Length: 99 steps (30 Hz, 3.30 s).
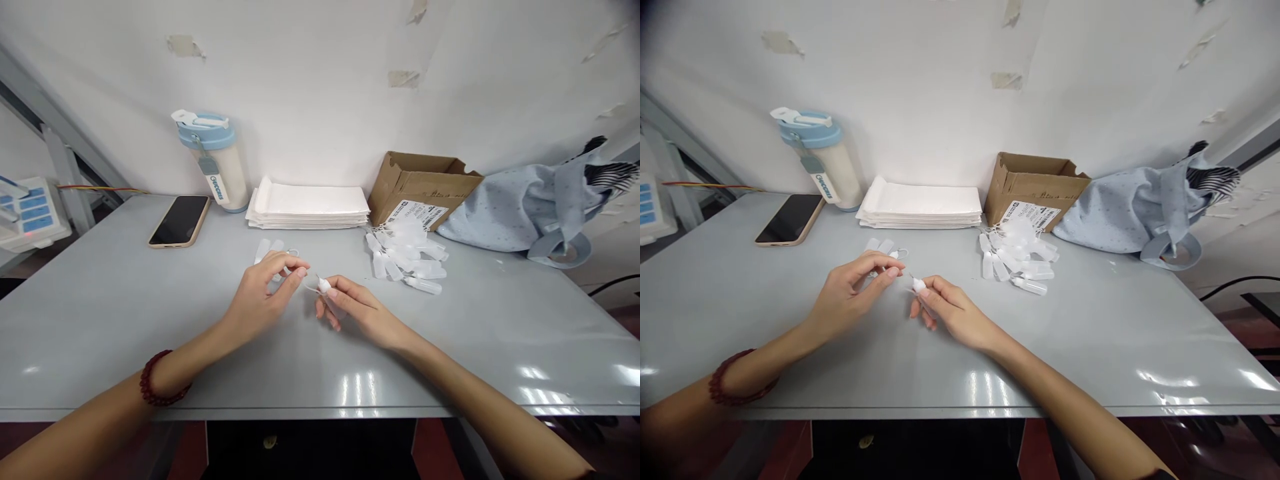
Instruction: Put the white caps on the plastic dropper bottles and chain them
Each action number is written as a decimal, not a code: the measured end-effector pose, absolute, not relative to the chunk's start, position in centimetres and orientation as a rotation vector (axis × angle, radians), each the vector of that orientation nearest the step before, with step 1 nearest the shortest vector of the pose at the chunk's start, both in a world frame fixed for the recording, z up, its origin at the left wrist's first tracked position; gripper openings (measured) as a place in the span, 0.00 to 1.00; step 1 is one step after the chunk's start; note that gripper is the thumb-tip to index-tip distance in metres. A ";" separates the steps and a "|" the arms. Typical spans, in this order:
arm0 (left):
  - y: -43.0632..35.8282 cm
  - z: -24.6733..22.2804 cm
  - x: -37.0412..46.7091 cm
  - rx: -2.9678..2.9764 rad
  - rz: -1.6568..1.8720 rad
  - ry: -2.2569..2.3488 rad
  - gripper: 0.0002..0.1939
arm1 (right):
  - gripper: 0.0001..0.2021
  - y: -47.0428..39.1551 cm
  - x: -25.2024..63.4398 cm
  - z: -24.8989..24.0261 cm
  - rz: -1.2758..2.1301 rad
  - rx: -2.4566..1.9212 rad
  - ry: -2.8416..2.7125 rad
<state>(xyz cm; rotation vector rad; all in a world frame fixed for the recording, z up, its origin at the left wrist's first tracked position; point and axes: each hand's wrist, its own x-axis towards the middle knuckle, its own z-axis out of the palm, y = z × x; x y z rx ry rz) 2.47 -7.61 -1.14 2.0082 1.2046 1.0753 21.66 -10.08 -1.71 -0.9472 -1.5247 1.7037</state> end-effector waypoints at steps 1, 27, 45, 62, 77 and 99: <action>-7.6 -1.2 2.5 2.007 1.077 1.216 0.07 | 0.10 -10.1 21.7 -1.7 1.717 -0.939 -1.504; -8.2 -3.7 3.6 2.784 0.882 0.843 0.28 | 0.21 -10.1 20.8 -3.5 1.473 -1.193 -1.328; -5.8 -3.5 2.2 2.880 0.588 1.034 0.20 | 0.10 -8.5 22.1 -3.5 1.352 -1.282 -1.530; -5.0 -4.1 1.9 3.040 0.453 1.217 0.14 | 0.15 -4.2 27.6 -4.4 -0.510 -1.817 -2.287; -5.2 -4.0 1.9 2.996 0.498 1.270 0.14 | 0.17 -4.2 27.2 -4.8 -0.649 -1.861 -2.257; -5.5 -3.2 1.9 2.481 1.096 1.209 0.13 | 0.04 -8.2 24.5 -2.1 0.267 -1.050 -2.108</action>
